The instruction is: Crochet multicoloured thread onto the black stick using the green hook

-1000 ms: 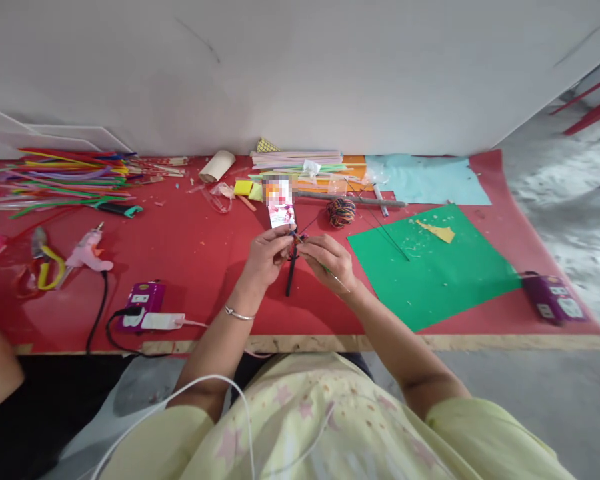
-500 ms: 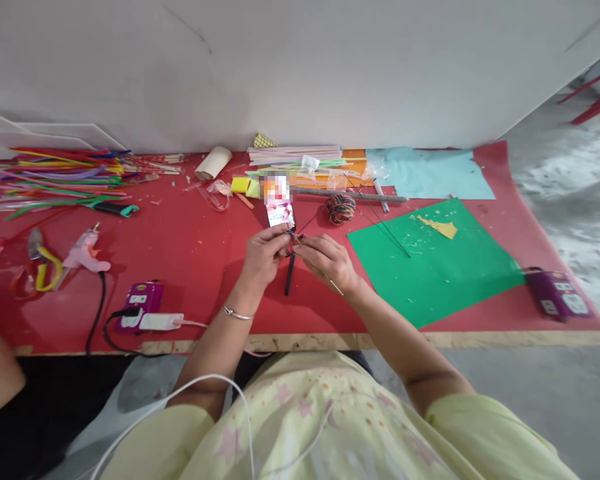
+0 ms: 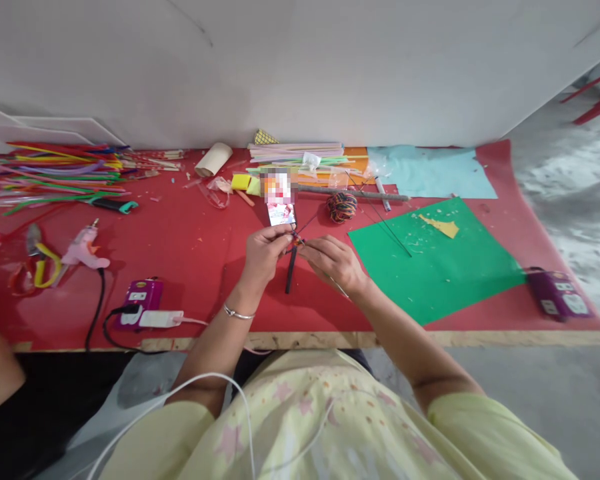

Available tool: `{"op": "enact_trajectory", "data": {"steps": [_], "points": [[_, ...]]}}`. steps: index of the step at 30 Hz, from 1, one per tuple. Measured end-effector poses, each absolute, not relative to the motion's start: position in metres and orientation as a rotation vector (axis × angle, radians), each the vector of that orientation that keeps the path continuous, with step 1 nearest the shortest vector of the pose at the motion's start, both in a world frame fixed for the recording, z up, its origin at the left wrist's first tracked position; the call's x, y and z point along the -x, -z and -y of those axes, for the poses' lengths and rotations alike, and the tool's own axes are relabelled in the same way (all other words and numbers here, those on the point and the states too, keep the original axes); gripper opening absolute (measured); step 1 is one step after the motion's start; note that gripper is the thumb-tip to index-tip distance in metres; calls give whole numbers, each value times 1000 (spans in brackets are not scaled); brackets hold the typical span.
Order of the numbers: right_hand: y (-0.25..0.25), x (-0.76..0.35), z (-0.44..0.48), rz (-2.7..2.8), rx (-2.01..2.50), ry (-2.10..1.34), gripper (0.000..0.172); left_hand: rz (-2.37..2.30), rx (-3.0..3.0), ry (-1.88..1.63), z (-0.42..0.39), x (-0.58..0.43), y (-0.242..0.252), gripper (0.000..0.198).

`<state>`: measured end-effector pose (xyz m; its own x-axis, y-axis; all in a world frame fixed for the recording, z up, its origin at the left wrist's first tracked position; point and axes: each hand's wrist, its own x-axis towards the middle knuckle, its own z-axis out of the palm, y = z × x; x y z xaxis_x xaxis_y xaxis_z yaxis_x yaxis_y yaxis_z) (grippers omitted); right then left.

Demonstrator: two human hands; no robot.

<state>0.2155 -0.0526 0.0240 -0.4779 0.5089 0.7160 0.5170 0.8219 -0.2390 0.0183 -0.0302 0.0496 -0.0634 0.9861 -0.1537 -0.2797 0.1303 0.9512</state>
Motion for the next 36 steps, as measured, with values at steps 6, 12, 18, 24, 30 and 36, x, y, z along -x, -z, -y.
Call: {"op": "enact_trajectory", "data": {"steps": [6,12,18,24,30,36], "points": [[-30,-220,54,2216,716,69,34,-1144,-892,-1267,29,-17,-49,21],[-35,-223,57,2192,708,-89,33,-1138,-945,-1259,30,-17,-52,17],[-48,-220,62,1932,764,-499,20,-1127,-967,-1224,31,-16,-52,15],[-34,-207,64,1169,900,-1284,22,-1024,-806,-1113,31,-16,-51,20],[-25,-179,66,704,883,-1426,34,-980,-640,-1154,34,-29,-53,28],[-29,-172,69,842,884,-1336,28,-947,-637,-1242,35,-33,-49,22]]}}
